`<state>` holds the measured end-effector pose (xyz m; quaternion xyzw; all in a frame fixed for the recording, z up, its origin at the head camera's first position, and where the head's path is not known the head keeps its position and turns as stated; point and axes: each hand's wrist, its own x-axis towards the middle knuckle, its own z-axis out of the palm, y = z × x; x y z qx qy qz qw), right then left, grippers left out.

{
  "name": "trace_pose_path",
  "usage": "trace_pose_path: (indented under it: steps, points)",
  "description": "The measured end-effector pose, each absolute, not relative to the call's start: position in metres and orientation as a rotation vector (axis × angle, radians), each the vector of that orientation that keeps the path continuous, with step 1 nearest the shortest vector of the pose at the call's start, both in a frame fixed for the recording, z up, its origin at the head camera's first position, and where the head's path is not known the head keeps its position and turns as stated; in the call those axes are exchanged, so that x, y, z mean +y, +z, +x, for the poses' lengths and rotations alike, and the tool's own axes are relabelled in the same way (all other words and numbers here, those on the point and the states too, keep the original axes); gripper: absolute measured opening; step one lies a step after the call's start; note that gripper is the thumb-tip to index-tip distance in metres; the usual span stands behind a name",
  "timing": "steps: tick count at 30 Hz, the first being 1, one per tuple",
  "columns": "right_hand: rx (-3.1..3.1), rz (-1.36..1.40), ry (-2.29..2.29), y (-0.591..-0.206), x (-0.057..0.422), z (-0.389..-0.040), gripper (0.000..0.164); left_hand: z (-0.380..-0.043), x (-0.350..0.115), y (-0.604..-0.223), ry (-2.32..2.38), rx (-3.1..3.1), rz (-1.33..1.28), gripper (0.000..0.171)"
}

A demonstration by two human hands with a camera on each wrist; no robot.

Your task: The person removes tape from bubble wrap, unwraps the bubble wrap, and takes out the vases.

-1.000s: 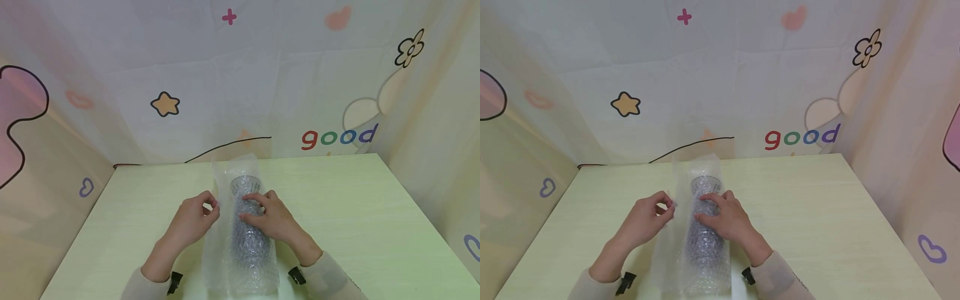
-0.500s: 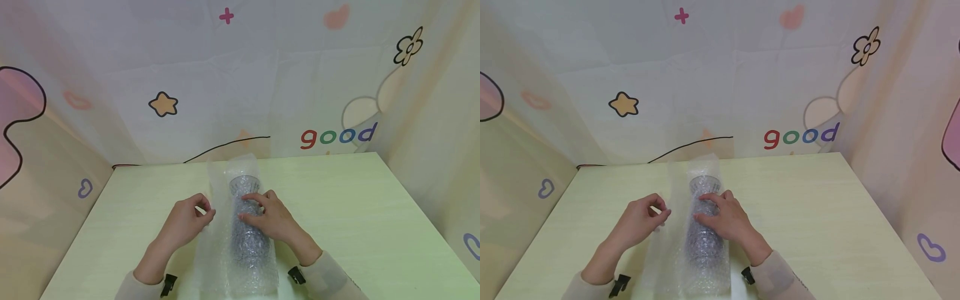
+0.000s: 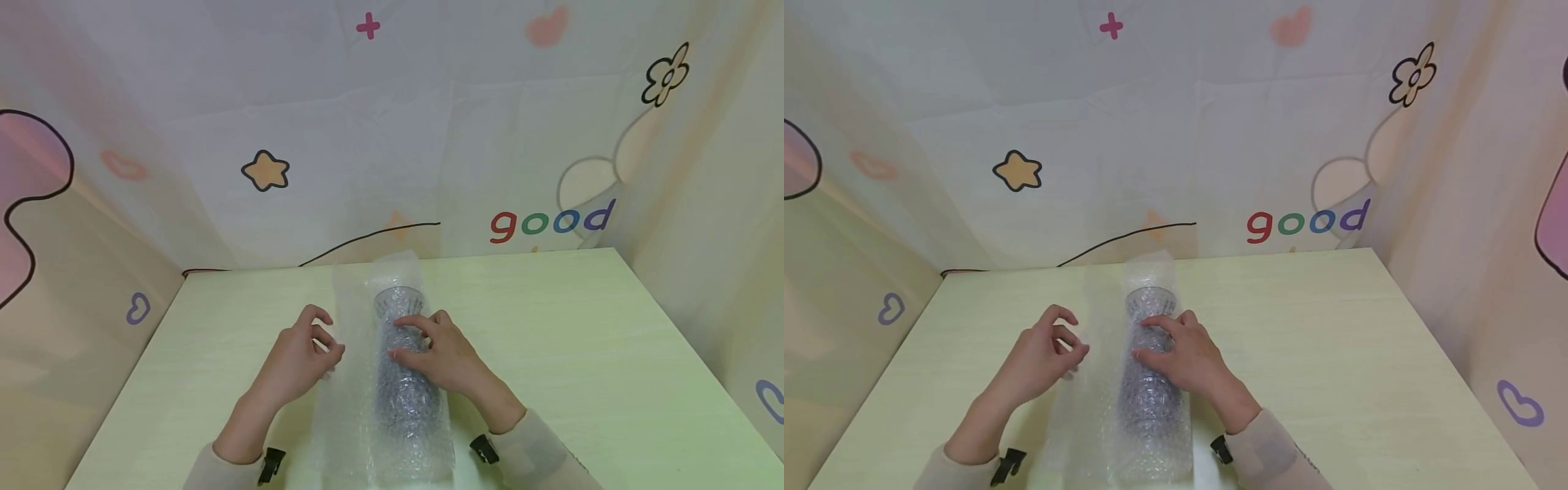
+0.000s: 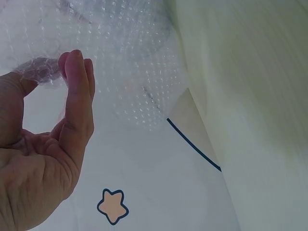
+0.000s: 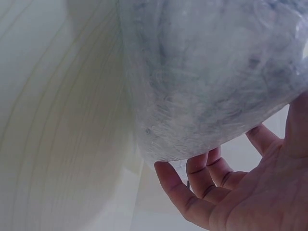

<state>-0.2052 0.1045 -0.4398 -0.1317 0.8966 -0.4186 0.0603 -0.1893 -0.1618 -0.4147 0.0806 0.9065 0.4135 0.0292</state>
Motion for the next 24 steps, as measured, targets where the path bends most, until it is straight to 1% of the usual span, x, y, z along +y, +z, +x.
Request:
trace_pose_path:
  steps: [3, 6, 14, 24]
  points:
    - [2.705, -0.393, -1.273, -0.4394, 0.1045, -0.2049, 0.048, -0.1898, -0.1641, -0.4154, 1.271, 2.796, 0.269, 0.052]
    - [2.698, -0.383, -1.274, -0.4389, 0.1045, -0.2047, 0.048, -0.1902, -0.1654, -0.4156, 1.24, 2.811, 0.302, 0.056]
    - [2.698, -0.374, -1.274, -0.4398, 0.1045, -0.2055, 0.047, -0.1909, -0.1654, -0.4144, 1.169, 2.811, 0.328, 0.04]
    - [2.686, -0.365, -1.281, -0.4394, 0.1045, -0.2056, 0.047, -0.1928, -0.1685, -0.4168, 1.131, 2.798, 0.287, 0.038]
